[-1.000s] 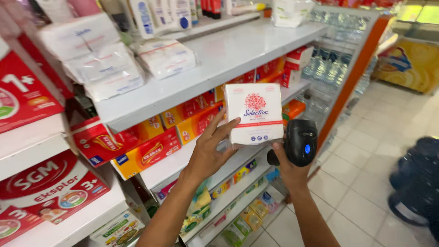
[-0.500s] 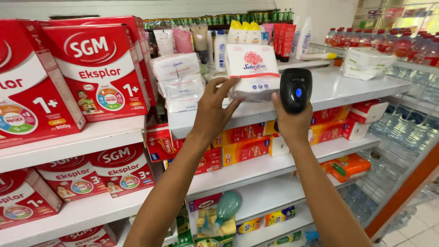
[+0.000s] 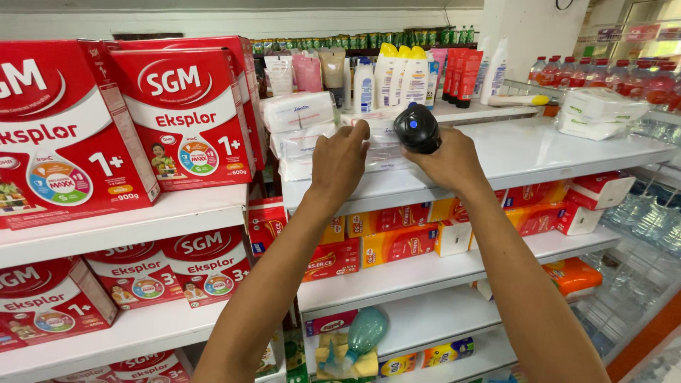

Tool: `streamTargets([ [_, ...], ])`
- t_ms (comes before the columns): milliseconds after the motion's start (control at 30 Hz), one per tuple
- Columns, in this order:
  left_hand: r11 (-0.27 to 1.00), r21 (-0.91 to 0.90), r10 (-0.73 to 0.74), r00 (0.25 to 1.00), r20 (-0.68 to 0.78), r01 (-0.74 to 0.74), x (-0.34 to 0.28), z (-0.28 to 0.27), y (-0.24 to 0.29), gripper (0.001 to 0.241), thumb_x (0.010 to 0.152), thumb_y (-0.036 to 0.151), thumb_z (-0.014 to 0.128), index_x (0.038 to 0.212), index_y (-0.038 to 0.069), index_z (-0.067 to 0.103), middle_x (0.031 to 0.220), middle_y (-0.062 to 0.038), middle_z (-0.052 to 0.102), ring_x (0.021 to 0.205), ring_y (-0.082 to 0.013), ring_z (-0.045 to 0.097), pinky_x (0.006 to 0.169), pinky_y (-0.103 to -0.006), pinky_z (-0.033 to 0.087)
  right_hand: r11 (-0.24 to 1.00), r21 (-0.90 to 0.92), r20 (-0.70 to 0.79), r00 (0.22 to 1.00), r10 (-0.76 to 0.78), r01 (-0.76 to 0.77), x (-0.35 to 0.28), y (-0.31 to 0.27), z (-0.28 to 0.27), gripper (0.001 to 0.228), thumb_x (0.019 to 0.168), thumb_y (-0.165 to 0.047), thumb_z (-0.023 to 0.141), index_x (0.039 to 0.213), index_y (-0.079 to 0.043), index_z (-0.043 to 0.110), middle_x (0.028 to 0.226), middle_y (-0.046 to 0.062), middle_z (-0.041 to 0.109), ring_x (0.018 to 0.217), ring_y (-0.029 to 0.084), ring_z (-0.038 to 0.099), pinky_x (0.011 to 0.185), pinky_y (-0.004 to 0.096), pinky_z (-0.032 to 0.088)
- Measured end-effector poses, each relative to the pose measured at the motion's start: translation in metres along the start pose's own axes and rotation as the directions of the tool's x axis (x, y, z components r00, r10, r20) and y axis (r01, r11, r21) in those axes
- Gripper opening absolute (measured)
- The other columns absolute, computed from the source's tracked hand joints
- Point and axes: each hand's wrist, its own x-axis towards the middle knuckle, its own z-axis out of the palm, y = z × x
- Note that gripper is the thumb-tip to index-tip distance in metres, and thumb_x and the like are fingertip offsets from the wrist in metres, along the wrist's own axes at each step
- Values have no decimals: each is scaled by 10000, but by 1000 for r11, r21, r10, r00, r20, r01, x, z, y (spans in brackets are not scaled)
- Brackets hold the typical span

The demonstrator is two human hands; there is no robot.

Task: The person scans barcodes on retail products using a handheld scanner, moving items one at a time from a box to a shelf.

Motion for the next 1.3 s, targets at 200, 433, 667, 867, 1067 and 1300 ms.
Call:
streamTargets([
  [200,992,113,68,997,-43,-62,-8,17,-8,298,858,240,748,1100,87,665,1212,-176,664,1022,-335,668,829,-483,475,972,-206,107,985,135,-110,0,-14,7,437,719,-438,867,969,-91,781,1002,194,740,968,388,702,836,487,549],
  [433,984,170,48,999,-4,-47,-11,13,-2,405,830,317,780,1128,59,688,1317,-206,601,1069,-339,626,828,-490,459,933,-279,176,943,282,-227,-6,-40,8,414,729,-390,840,1031,-119,757,1026,154,748,1002,372,699,859,490,550],
  [667,981,20,194,970,-145,-193,-47,-17,46,418,803,251,784,1169,73,689,1325,-146,592,1129,-337,592,865,-463,453,954,-298,-69,995,-65,42,-58,-41,-4,402,782,-176,800,1151,-65,686,1132,152,703,1017,394,660,857,507,516],
  [867,885,-396,217,969,-116,-246,-109,-19,102,391,886,186,778,1247,87,664,1340,-102,609,1206,-312,583,983,-446,457,982,-189,-229,973,-18,-27,-170,-21,-37,446,838,-97,807,1246,-37,639,1168,167,684,1070,410,648,910,474,518],
  [1067,649,-746,320,943,92,-147,-188,25,154,357,903,187,762,1237,104,668,1347,-73,635,1217,-276,604,986,-413,465,961,-64,-299,924,237,-267,-321,9,-59,506,794,0,754,1279,-4,610,1152,167,676,1060,354,685,933,397,546],
  [1300,339,-940,622,740,257,41,-306,82,238,331,929,206,738,1235,104,664,1284,-78,649,1159,-293,611,982,-439,465,662,-23,-366,623,691,-749,-494,-17,-85,360,843,-82,820,1155,-13,654,1019,119,713,891,235,691,822,330,553],
])
